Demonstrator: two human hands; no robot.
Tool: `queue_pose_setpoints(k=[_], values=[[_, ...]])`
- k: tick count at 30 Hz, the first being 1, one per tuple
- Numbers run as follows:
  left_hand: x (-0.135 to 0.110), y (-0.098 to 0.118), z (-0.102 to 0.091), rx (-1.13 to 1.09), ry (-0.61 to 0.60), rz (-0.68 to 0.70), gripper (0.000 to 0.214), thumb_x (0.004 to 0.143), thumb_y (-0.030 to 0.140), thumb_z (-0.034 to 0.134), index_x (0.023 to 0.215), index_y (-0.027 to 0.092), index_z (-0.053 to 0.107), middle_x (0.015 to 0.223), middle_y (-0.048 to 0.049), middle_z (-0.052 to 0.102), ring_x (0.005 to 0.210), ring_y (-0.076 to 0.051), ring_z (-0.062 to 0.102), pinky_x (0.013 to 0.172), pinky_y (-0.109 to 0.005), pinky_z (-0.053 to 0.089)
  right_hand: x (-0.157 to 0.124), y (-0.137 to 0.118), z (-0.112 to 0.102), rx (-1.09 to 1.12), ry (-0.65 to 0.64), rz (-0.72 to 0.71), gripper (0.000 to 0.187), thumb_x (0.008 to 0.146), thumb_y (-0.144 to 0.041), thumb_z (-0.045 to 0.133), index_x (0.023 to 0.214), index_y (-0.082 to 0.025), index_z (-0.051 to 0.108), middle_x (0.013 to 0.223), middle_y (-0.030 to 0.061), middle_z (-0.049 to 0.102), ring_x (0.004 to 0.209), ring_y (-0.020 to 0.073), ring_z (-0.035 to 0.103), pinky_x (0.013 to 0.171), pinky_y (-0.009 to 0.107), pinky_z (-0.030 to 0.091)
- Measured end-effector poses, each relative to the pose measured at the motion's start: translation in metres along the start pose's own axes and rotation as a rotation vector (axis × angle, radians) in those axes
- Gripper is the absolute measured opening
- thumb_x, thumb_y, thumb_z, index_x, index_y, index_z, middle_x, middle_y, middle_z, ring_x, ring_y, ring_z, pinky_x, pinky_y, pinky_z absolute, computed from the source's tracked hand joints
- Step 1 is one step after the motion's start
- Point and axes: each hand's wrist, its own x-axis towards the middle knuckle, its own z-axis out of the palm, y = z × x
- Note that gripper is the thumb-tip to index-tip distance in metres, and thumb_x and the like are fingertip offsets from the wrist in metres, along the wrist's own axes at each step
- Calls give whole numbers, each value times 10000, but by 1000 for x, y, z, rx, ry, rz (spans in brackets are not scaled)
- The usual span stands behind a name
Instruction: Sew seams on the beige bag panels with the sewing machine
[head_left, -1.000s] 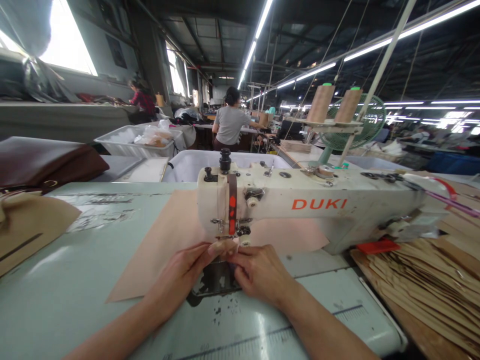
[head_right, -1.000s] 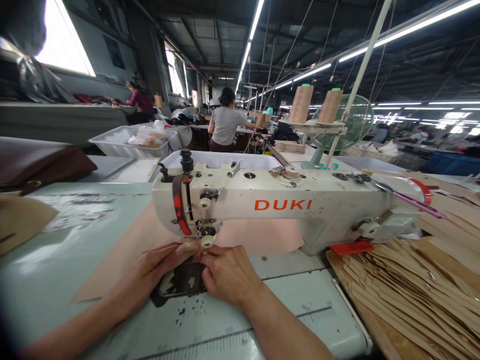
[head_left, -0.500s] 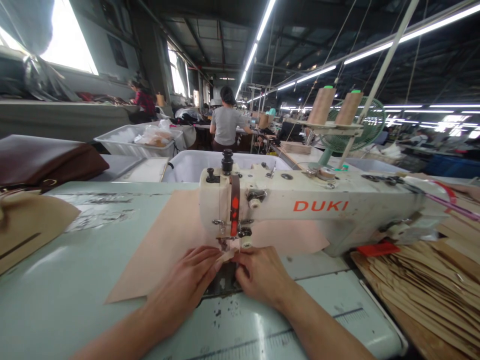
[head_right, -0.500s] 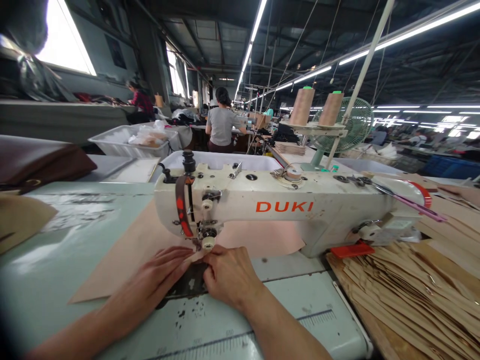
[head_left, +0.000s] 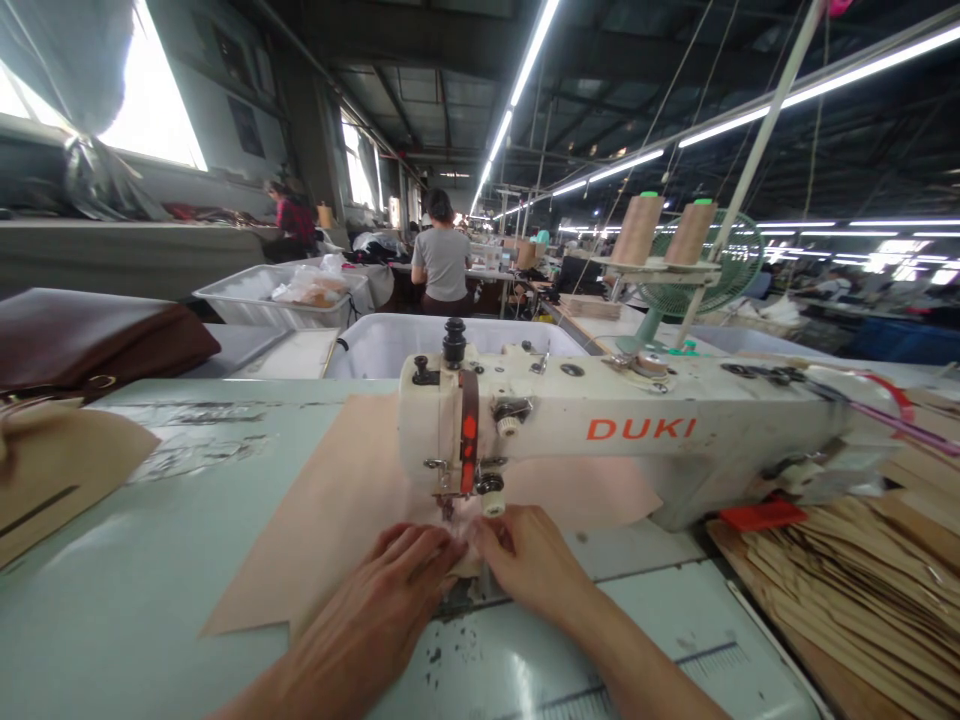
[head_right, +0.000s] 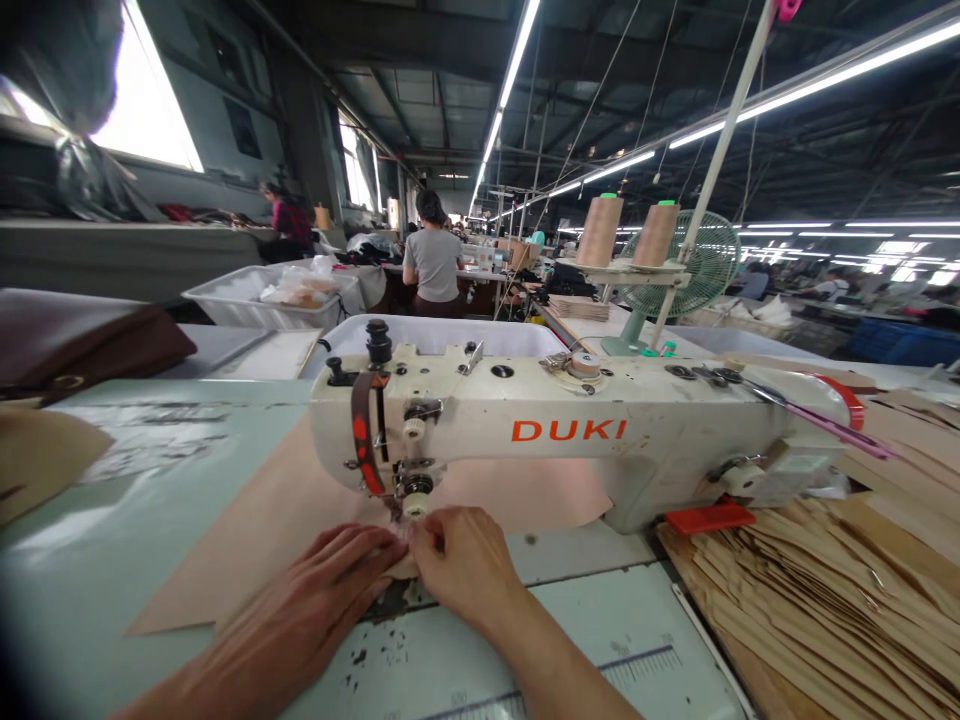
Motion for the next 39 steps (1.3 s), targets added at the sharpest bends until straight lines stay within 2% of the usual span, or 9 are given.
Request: queue_pose_setpoints(k=[2, 4, 6, 10, 12, 20, 27, 34, 39], values=[[0, 2, 0, -30, -27, -40, 333, 1003, 200, 462, 1327, 232, 531, 1206, -51, 621, 1131, -221, 577, 1029, -394, 477, 1, -1, 2, 10, -7, 46, 339, 948, -403, 509, 742, -185, 668, 721, 33, 702, 717, 196, 653, 629, 261, 353], [0, 3, -1, -70, -63, -94, 319, 995, 288, 516, 1305, 219, 533, 1210, -56, 602, 1147, -233, 553, 1045, -406, 465, 1, -1, 3, -24, 44, 93, 183, 916, -328, 566, 897, -185, 679, 769, 29, 707, 740, 210, 661, 649, 271, 379], [-1, 5, -3, -92, -87, -123, 377, 960, 370, 580, 1304, 224, 529, 1228, -59, 584, 1165, -249, 536, 1045, -411, 466, 0, 1, 4, -75, 110, 84, 185, 886, -234, 589, 1047, -173, 658, 880, 47, 710, 773, 214, 660, 676, 282, 412], [-4, 4, -6, -82, -87, -122, 526, 917, 474, 618, 1375, 261, 472, 1329, -78, 532, 1193, -292, 531, 996, -440, 499, -2, 5, 5, -61, 88, -250, 228, 895, -144, 571, 1059, -234, 701, 1061, 37, 688, 1014, 208, 606, 881, 300, 440], [-5, 2, -6, -86, -97, -117, 554, 919, 526, 600, 1392, 275, 459, 1345, -81, 523, 1192, -303, 536, 982, -454, 505, -2, 6, 6, -16, 57, -325, 305, 887, -102, 564, 1071, -284, 724, 1044, 11, 700, 1059, 201, 578, 961, 317, 415], [-6, -4, -5, -174, -183, -194, 594, 890, 576, 623, 1402, 314, 480, 1323, -63, 533, 1219, -296, 513, 1041, -454, 465, 0, 7, 11, 52, 76, -254, 417, 842, -64, 556, 1112, -322, 743, 1086, 5, 707, 1069, 196, 579, 1005, 333, 412], [-12, -11, 6, -146, -165, -226, 722, 880, 596, 622, 1498, 314, 376, 1439, -78, 450, 1312, -315, 449, 1089, -466, 431, 1, 13, 12, 98, 94, -224, 432, 847, -57, 535, 1137, -304, 739, 1159, 4, 694, 1097, 183, 583, 1015, 295, 418], [-7, -7, -1, -186, -219, -250, 716, 887, 606, 604, 1496, 316, 363, 1411, -63, 444, 1293, -270, 467, 1094, -414, 436, 1, 10, 8, 36, 81, -222, 460, 827, -41, 558, 1134, -331, 740, 1151, -2, 702, 1099, 199, 578, 1033, 330, 394], [-9, -9, 0, -181, -224, -245, 742, 889, 646, 579, 1510, 327, 329, 1428, -61, 428, 1303, -272, 464, 1092, -418, 440, 1, 11, 9, 49, 109, -241, 466, 831, -38, 557, 1144, -335, 733, 1155, -10, 701, 1101, 184, 585, 1034, 317, 392]])
